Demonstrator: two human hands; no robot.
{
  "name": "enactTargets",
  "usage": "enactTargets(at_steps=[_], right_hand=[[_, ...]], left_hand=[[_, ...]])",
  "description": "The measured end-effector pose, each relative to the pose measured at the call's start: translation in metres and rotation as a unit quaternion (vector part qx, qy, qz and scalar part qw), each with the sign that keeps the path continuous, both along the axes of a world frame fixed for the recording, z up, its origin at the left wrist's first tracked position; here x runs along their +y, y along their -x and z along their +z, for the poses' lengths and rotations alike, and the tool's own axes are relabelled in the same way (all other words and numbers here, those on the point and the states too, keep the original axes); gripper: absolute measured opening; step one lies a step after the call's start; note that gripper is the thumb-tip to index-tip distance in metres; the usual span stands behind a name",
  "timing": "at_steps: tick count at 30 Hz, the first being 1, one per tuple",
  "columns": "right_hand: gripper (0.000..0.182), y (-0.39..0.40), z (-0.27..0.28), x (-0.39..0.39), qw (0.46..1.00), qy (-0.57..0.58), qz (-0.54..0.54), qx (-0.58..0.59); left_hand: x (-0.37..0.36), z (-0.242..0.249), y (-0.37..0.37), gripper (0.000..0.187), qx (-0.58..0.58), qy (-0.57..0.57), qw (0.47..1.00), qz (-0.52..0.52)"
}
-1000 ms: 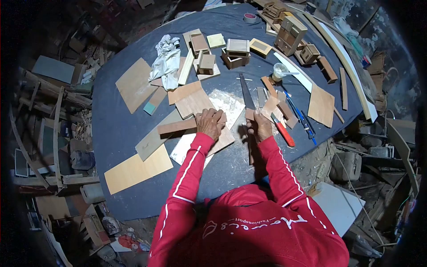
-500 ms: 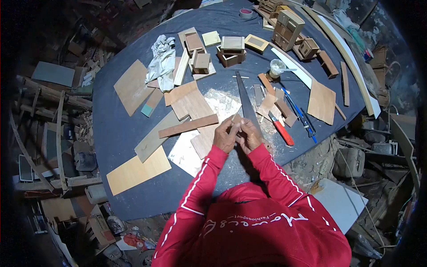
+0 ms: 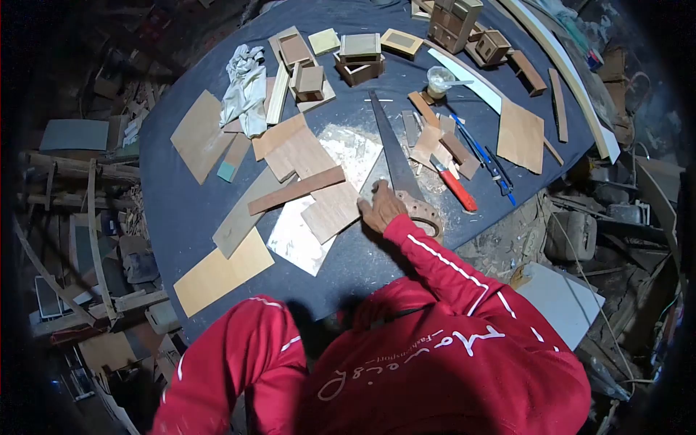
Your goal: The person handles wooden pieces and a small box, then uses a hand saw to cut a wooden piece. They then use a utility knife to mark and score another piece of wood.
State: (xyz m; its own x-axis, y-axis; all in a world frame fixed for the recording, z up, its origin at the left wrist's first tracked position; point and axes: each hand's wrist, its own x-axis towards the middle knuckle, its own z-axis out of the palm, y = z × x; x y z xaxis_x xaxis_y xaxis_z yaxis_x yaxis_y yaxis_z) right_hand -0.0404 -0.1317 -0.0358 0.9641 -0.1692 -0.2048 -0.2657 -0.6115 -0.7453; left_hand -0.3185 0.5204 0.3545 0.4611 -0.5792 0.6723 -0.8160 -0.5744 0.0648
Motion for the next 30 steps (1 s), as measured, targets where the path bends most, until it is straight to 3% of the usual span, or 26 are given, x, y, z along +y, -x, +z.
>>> enactTargets(at_steps=[1,3,5,6,8,11,13,17,18,19,20,21,23,24,26,30], right_hand=[[0.044,-0.009,-0.005,-0.001,1.0,-0.002,0.003,0.0],[0.039,-0.032,-0.016,-0.01,0.985,0.079,0.016,-0.153],[0.04,-0.063,-0.015,-0.018,0.97,0.106,0.027,-0.217],[0.039,-0.081,-0.019,-0.021,0.966,0.135,0.041,-0.217],[0.04,-0.109,-0.028,-0.026,0.963,0.181,0.07,-0.185],[0.041,-0.125,-0.043,-0.033,0.952,0.25,0.138,-0.113],[0.041,-0.118,-0.038,-0.035,0.951,0.243,0.137,-0.13],[0.042,-0.11,-0.032,-0.037,0.959,0.233,0.125,-0.105],[0.042,-0.109,-0.03,-0.036,0.961,0.232,0.121,-0.092],[0.042,-0.107,-0.031,-0.037,0.96,0.234,0.12,-0.094],[0.042,-0.105,-0.033,-0.037,0.96,0.236,0.116,-0.096],[0.042,-0.104,-0.036,-0.038,0.96,0.238,0.11,-0.098],[0.04,-0.097,-0.038,-0.041,0.955,0.258,0.11,-0.101],[0.04,-0.093,-0.039,-0.041,0.956,0.254,0.107,-0.1],[0.039,-0.086,-0.037,-0.044,0.955,0.255,0.105,-0.109],[0.039,-0.065,-0.027,-0.049,0.958,0.252,0.084,-0.11]], left_hand=[[-0.017,0.015,0.001,0.026,0.014,0.016,1.0,0.012],[0.062,0.007,0.045,0.027,0.045,0.047,0.997,0.036],[0.12,-0.019,0.086,0.027,0.078,0.082,0.992,0.062],[0.111,-0.04,0.09,0.027,0.075,0.079,0.992,0.068],[0.043,-0.08,0.06,0.028,0.112,0.127,0.98,0.102],[-0.281,-0.131,-0.117,0.028,0.154,0.187,0.961,0.137],[-0.401,-0.147,-0.185,0.028,0.178,0.218,0.945,0.167],[-0.411,-0.152,-0.194,0.029,0.22,0.28,0.911,0.208],[-0.382,-0.245,-0.205,0.029,0.218,0.278,0.912,0.207],[-0.35,-0.339,-0.216,0.032,0.399,0.457,0.703,0.372],[-0.335,-0.423,-0.213,0.036,0.422,0.325,0.732,0.424],[-0.36,-0.419,-0.208,0.036,0.44,0.244,0.739,0.448],[-0.387,-0.435,-0.209,0.036,0.429,0.163,0.663,0.591],[-0.393,-0.435,-0.206,0.036,0.431,0.163,0.661,0.592],[-0.408,-0.403,-0.206,0.036,0.448,0.071,0.72,0.526],[-0.391,-0.432,-0.197,0.034,0.416,0.089,0.747,0.51]])
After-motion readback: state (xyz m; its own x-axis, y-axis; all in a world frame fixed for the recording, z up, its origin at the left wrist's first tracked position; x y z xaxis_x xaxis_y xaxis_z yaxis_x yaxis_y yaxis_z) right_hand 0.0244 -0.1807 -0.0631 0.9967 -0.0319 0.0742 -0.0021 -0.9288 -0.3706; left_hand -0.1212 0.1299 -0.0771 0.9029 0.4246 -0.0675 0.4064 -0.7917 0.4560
